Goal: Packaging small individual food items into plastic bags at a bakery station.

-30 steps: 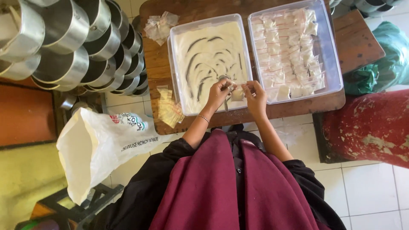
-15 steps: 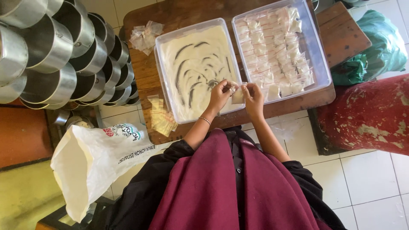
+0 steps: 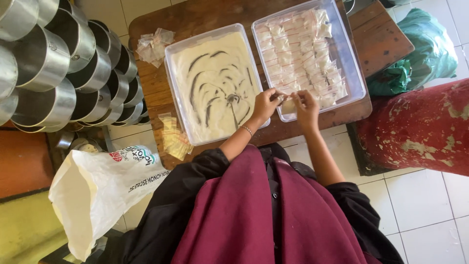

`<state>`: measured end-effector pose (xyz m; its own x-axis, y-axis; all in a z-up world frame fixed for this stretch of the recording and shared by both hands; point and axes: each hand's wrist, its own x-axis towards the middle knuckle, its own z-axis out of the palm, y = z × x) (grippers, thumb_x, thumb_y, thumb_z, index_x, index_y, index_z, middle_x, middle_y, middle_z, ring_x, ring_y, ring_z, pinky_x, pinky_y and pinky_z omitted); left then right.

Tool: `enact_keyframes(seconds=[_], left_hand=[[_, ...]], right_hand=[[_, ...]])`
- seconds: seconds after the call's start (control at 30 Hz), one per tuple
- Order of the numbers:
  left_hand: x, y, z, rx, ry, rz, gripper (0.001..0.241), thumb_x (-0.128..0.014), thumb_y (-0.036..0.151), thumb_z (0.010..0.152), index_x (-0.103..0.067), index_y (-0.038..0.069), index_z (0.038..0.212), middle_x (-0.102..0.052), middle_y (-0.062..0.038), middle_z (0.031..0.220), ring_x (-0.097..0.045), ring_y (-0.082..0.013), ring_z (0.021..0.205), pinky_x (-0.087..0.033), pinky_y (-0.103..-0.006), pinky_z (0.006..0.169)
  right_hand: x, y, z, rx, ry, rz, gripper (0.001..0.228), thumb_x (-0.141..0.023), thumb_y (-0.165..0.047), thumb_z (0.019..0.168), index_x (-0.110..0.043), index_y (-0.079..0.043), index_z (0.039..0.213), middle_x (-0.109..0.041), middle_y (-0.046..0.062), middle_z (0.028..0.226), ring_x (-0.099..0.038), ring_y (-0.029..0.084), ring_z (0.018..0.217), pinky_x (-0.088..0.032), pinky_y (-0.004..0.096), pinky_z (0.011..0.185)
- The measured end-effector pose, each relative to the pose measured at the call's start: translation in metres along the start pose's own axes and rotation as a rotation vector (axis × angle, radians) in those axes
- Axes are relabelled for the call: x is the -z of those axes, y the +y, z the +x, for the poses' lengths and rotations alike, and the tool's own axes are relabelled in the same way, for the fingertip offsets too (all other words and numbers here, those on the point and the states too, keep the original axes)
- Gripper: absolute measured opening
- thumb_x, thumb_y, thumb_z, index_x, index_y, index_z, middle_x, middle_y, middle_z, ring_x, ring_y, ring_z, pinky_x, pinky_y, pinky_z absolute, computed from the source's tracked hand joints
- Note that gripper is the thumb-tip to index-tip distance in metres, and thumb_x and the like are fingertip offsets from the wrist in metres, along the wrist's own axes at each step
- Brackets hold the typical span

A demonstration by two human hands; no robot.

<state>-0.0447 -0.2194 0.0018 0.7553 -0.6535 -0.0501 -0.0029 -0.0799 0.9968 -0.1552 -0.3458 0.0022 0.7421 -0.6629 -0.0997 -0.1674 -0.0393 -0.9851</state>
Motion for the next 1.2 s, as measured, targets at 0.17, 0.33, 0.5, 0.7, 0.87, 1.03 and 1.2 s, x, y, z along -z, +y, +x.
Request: enact_keyframes(seconds=[0.17, 0.33, 0.5, 0.7, 0.87, 1.03, 1.2], left_hand=[[-0.027, -0.010, 0.021, -0.057, -0.043, 0.034, 0.008, -0.068, 0.003, 0.092, -0.073, -0.001, 0.097, -0.078, -0.006, 0.085, -0.073, -0.0087, 0.077, -0.059, -0.0259, 0.071], [-0.049, -0.021, 0.032, 0.050, -0.077, 0.284, 0.014, -0.075, 0.012, 0.091, -0.073, -0.001, 0.087, -0.076, -0.013, 0.074, -0.072, -0.0162, 0.065, -0.055, -0.0311, 0.063], [-0.057, -0.026, 0.027, -0.056, -0.069, 0.523, 0.015, -0.076, 0.013, 0.084, -0.071, -0.001, 0.082, -0.072, -0.019, 0.080, -0.072, -0.0358, 0.076, -0.055, -0.0447, 0.070], [-0.060, -0.029, 0.025, -0.085, -0.030, 0.646, 0.004, -0.069, 0.005, 0.080, -0.068, 0.002, 0.079, -0.071, -0.020, 0.080, -0.071, -0.0383, 0.080, -0.057, -0.0477, 0.072], [-0.061, -0.014, 0.023, -0.037, -0.006, 0.655, 0.014, -0.066, 0.004, 0.084, -0.057, 0.000, 0.095, -0.069, -0.019, 0.080, -0.071, -0.0388, 0.079, -0.057, -0.0470, 0.072], [-0.048, 0.002, 0.018, -0.033, 0.116, 0.589, 0.021, -0.067, 0.003, 0.085, -0.053, 0.001, 0.100, -0.069, -0.019, 0.083, -0.069, -0.0387, 0.078, -0.054, -0.0471, 0.069], [-0.010, 0.041, -0.005, -0.028, 0.312, 0.384, 0.015, -0.070, 0.012, 0.092, -0.059, 0.003, 0.097, -0.072, -0.012, 0.085, -0.073, -0.0261, 0.075, -0.055, -0.0373, 0.068]], right_hand=[[0.042, 0.001, 0.026, 0.116, 0.009, -0.181, 0.015, -0.073, -0.018, 0.101, -0.070, -0.004, 0.103, -0.069, 0.000, 0.086, -0.060, 0.007, 0.077, -0.048, 0.024, 0.068], [0.064, 0.005, 0.034, 0.155, -0.013, -0.437, 0.018, -0.078, -0.020, 0.097, -0.073, -0.005, 0.104, -0.070, 0.008, 0.082, -0.061, 0.013, 0.075, -0.049, 0.030, 0.070], [0.069, 0.019, 0.039, 0.069, -0.078, -0.692, 0.030, -0.079, -0.035, 0.095, -0.073, -0.007, 0.105, -0.075, 0.014, 0.089, -0.072, 0.029, 0.081, -0.054, 0.040, 0.072], [0.079, 0.017, 0.049, 0.058, -0.347, -0.827, 0.040, -0.087, -0.040, 0.077, -0.074, -0.009, 0.100, -0.077, 0.013, 0.088, -0.075, 0.030, 0.084, -0.057, 0.041, 0.075], [0.079, 0.036, 0.062, 0.031, -0.405, -0.811, 0.044, -0.088, -0.038, 0.075, -0.072, -0.008, 0.103, -0.078, 0.011, 0.089, -0.076, 0.028, 0.083, -0.058, 0.041, 0.075], [0.068, 0.008, 0.075, -0.092, -0.562, -1.046, 0.050, -0.093, -0.039, 0.073, -0.069, -0.012, 0.108, -0.076, 0.012, 0.099, -0.073, 0.029, 0.094, -0.055, 0.041, 0.082], [0.036, -0.031, 0.073, 0.412, -0.274, -0.948, 0.046, -0.091, -0.022, 0.071, -0.068, -0.010, 0.110, -0.073, 0.011, 0.100, -0.069, 0.033, 0.096, -0.054, 0.045, 0.081]])
